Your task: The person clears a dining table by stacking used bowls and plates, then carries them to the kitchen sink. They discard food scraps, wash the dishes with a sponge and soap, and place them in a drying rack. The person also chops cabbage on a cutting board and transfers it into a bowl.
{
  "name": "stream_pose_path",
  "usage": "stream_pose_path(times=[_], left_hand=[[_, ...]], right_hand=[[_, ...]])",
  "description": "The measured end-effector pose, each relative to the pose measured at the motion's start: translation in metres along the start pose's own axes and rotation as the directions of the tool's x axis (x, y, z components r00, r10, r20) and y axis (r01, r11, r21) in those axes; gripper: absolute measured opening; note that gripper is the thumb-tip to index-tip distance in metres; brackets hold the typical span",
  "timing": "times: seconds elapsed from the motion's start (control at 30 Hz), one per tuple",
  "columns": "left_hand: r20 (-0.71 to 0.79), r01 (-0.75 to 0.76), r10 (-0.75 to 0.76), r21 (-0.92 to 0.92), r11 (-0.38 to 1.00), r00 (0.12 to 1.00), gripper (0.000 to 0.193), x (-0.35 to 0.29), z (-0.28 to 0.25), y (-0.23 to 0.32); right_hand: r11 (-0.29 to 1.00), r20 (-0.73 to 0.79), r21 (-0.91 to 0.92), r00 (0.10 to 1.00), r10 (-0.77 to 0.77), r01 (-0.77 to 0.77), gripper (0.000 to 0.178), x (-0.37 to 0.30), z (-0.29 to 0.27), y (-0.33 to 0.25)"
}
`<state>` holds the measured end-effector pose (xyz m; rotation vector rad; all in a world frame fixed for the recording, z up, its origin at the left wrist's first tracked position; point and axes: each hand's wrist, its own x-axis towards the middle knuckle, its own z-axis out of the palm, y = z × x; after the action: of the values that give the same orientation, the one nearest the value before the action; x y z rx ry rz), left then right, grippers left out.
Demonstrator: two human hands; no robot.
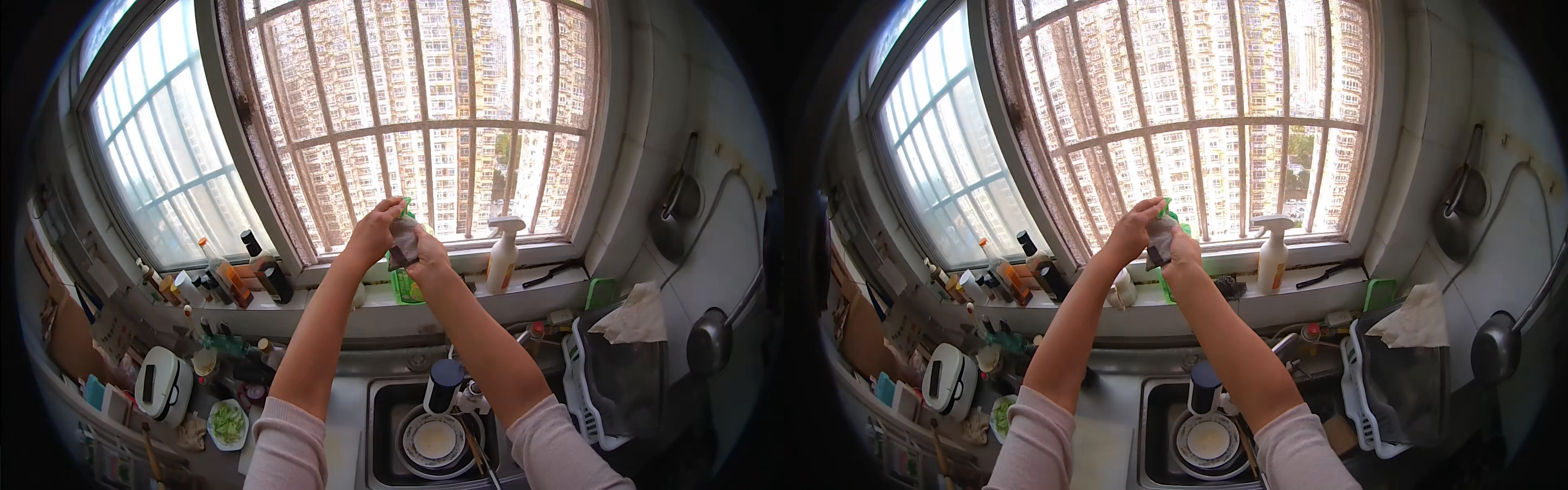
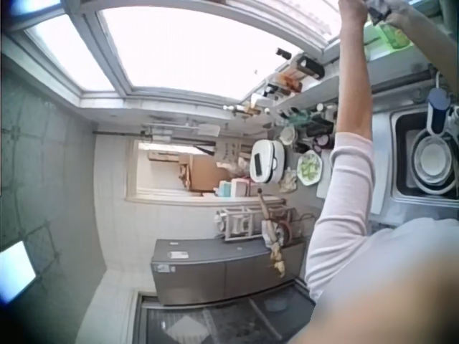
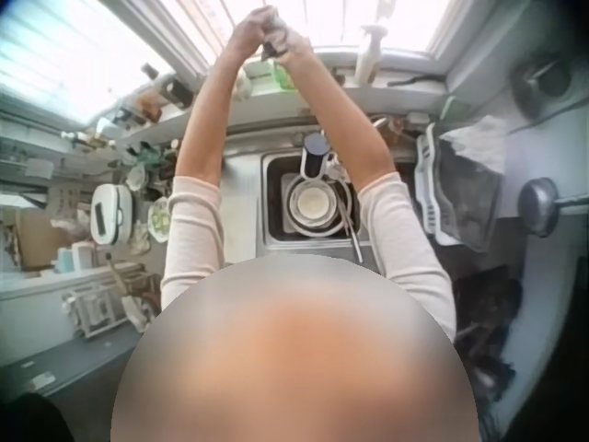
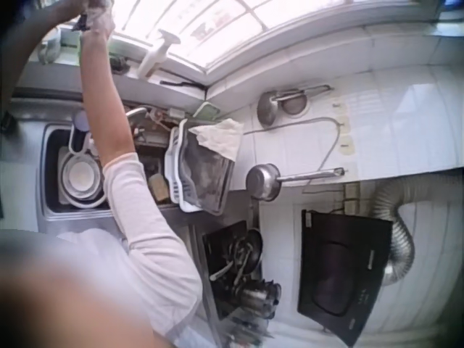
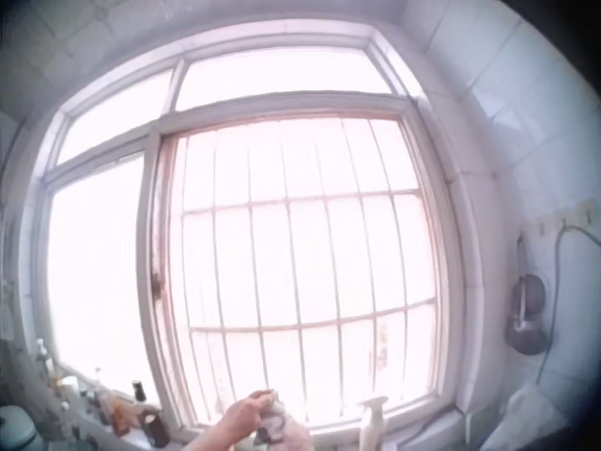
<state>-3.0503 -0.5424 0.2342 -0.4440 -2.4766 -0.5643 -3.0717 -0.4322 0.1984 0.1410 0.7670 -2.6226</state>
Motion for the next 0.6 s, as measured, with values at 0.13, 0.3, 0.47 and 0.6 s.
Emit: stream_pose_path(times=[0.13, 0.3, 0.47, 0.6], left_hand=[[0.05, 0.06, -0.058, -0.032, 0.998, 0.997, 0.052, 0.0, -0.003, 0.009], [0.069, 0.068, -0.069, 0.007, 0.998, 0.995, 0.051, -0.001, -0.004, 0.01], [0.106, 0.11, -0.106, -0.03, 0.993, 0.989, 0.054, -0.001, -0.008, 0.018], [-0.23, 0.025, -0.118, -0.371, 0.928, 0.966, 0.061, -0.029, -0.002, 0.008]], right_hand=[[0.992, 0.042, 0.112, 0.997, 0.057, -0.061, 0.033, 0.002, -0.001, 0.002], [0.987, 0.082, 0.144, 0.995, 0.056, -0.067, 0.034, 0.003, -0.003, 0.005], [0.996, 0.137, 0.079, 0.989, -0.046, 0.035, 0.031, -0.005, -0.014, 0.0], [0.996, 0.231, 0.058, 0.969, -0.081, 0.069, 0.027, -0.042, -0.022, -0.003]])
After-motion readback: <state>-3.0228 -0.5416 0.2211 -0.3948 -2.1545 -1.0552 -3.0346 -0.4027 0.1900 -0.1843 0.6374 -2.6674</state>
